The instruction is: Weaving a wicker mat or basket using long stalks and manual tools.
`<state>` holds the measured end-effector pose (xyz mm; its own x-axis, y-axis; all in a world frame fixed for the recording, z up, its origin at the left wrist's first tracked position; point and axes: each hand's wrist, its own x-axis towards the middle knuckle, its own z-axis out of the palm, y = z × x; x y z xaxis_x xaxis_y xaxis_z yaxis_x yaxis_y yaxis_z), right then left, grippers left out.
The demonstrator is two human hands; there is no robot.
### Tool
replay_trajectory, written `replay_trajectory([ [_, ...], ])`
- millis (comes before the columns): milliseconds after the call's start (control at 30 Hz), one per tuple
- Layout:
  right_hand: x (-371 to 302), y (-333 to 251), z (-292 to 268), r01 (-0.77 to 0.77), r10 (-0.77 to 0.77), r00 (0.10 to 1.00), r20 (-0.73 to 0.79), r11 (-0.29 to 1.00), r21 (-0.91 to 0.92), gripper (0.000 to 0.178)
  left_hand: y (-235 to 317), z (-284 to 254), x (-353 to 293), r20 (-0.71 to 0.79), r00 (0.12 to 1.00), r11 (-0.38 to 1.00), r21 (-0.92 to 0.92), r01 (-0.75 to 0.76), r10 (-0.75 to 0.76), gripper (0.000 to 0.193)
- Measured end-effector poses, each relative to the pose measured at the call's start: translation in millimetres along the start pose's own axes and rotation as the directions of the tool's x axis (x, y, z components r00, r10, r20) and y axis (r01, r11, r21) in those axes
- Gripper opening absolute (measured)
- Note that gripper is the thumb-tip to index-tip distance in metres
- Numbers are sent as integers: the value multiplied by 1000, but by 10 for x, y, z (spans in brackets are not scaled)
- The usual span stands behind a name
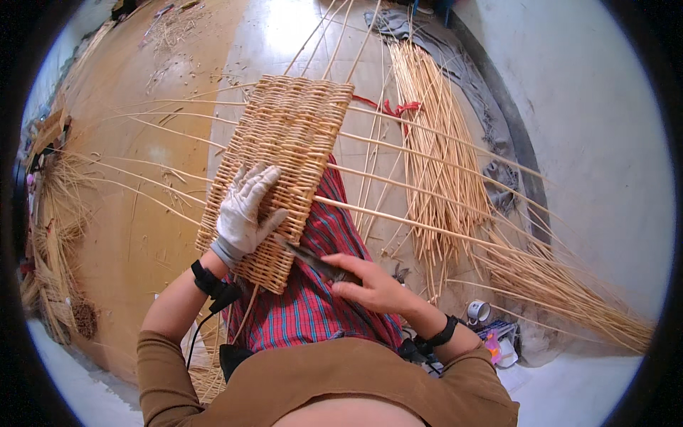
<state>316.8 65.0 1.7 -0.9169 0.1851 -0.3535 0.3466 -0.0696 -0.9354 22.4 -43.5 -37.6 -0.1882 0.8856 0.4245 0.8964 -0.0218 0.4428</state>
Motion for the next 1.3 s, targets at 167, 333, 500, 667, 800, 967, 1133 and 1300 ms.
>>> replay_trajectory([
  [167,-97,-48,-173,-66,62,987,-149,998,-22,54,-14,-20,-2,41,998,998,-26,-52,53,76],
  [333,-100,21,-222,15,-68,983,-168,954,-299,47,-26,-31,33,158,974,983,58,-175,164,101],
  [500,-30,101,-211,116,-189,957,-222,945,-304,41,-52,-31,56,192,965,981,40,-189,178,101],
  [667,33,154,-260,94,-167,969,-184,932,-349,43,-77,-30,146,269,926,952,83,-296,264,106],
  [800,70,118,-255,120,-184,961,-206,951,-286,42,-91,-15,262,336,887,935,47,-352,317,111],
  [967,105,-36,-353,98,-180,969,-169,908,-407,41,-69,-4,276,346,895,953,10,-304,282,114],
  [1133,253,-65,-643,121,-162,986,-41,857,-500,44,-106,43,277,361,900,967,-18,-255,244,110],
  [1300,329,-53,-751,262,-309,947,87,591,-763,48,-137,58,315,369,895,966,-35,-257,252,106],
])
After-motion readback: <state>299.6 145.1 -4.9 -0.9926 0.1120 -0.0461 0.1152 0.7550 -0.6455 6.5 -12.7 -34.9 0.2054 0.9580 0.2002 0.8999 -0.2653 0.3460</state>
